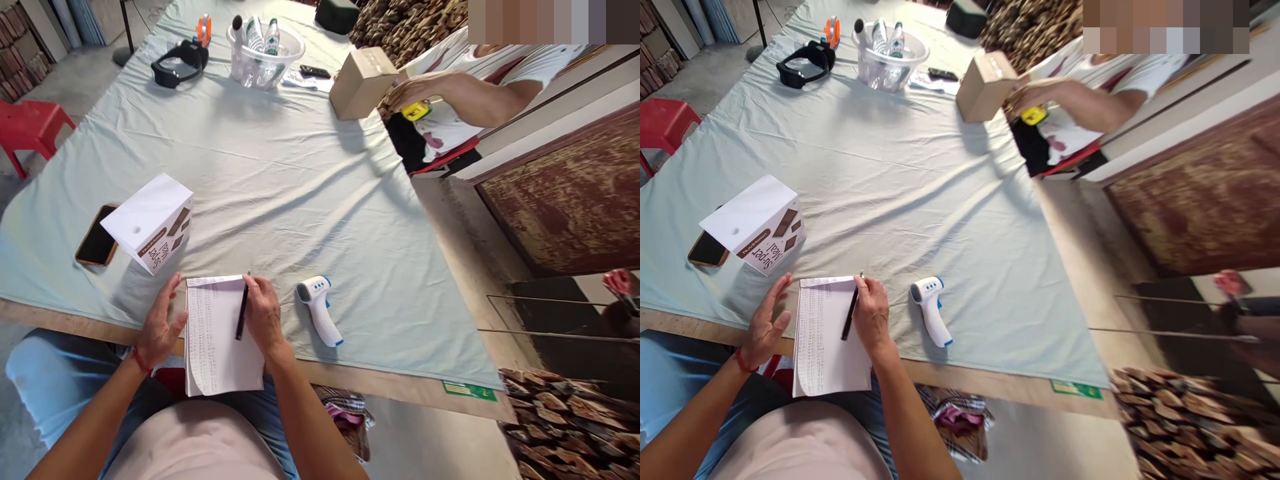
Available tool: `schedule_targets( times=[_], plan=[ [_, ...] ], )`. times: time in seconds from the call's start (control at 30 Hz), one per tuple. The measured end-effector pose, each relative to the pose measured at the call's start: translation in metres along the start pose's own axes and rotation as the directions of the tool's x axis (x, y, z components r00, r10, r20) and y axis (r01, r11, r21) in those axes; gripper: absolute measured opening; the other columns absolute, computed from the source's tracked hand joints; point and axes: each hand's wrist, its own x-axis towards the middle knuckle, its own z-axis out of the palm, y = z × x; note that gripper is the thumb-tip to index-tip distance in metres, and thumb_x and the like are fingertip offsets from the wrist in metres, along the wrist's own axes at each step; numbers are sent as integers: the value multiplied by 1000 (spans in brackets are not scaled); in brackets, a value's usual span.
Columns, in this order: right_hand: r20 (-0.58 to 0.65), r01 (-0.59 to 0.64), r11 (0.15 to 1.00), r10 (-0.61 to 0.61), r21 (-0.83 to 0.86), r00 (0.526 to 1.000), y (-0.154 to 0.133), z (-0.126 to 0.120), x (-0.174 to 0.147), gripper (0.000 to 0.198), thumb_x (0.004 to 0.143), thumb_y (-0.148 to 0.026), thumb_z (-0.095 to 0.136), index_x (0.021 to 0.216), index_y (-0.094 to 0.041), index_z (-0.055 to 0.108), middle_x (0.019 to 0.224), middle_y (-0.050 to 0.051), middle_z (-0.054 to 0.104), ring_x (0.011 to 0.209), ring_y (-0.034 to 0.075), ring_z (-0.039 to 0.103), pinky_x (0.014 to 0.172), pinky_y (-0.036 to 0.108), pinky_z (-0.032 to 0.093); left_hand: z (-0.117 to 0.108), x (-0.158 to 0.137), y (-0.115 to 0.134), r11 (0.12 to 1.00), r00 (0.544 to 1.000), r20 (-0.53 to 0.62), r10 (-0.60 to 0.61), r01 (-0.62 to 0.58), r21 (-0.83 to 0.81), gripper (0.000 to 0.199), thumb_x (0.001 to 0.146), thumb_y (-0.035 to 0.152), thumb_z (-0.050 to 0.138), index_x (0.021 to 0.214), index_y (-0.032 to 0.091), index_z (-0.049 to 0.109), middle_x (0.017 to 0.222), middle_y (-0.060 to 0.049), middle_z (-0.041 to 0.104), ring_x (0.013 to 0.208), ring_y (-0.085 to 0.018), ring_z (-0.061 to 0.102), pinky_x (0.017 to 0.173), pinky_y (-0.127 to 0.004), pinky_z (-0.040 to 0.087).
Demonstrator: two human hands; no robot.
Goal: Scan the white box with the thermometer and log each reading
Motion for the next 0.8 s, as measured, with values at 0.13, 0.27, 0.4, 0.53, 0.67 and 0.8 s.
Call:
schedule_targets(
  times=[0.13,0.27,0.4,0.53,0.67,0.8],
  plan=[
    [-35,-80,991,84,107,996,-8,-19,6,39,92,-13,43,121,-21,68,106,12,62,98,24,59,91,44,50,8,-3,43,688,942,149,-301,322,-651,71,96,71,21,156,34,25,160,-10,37,143,-33,42,85,-44,60],
    [366,-362,650,136,669,921,-51,-34,-1,22,87,-34,65,105,-24,71,97,7,66,86,19,61,79,34,53,16,-2,77,629,901,275,-336,432,-647,82,90,77,-3,160,36,6,163,-10,31,139,-34,46,62,-36,61],
    [640,-666,36,243,745,729,-84,-34,-11,25,72,-39,80,87,-23,68,80,0,65,70,14,57,69,27,51,24,-4,90,835,912,304,-277,385,-393,82,83,70,-25,157,35,-19,167,-9,21,138,-32,47,56,-34,59],
    [753,-747,-125,208,653,624,-92,-32,-15,33,62,-39,86,83,-21,69,80,1,65,71,14,56,67,26,51,30,-9,92,902,918,327,-222,321,-288,71,88,65,-21,153,37,-27,167,-7,18,139,-31,47,61,-35,60],
    [809,-787,-193,90,586,581,-92,-32,-20,36,63,-47,87,82,-20,72,88,4,68,77,16,61,71,28,54,33,-11,90,903,924,318,-214,311,-296,60,98,57,-9,153,40,-25,165,-8,24,140,-30,46,69,-38,62],
    [812,-784,-219,83,581,578,-90,-31,-24,35,64,-47,88,76,-19,71,87,4,67,76,14,61,68,25,53,32,-12,89,893,917,330,-225,330,-307,60,99,57,-9,154,40,-24,164,-9,27,139,-30,47,74,-42,62]
  ],
)
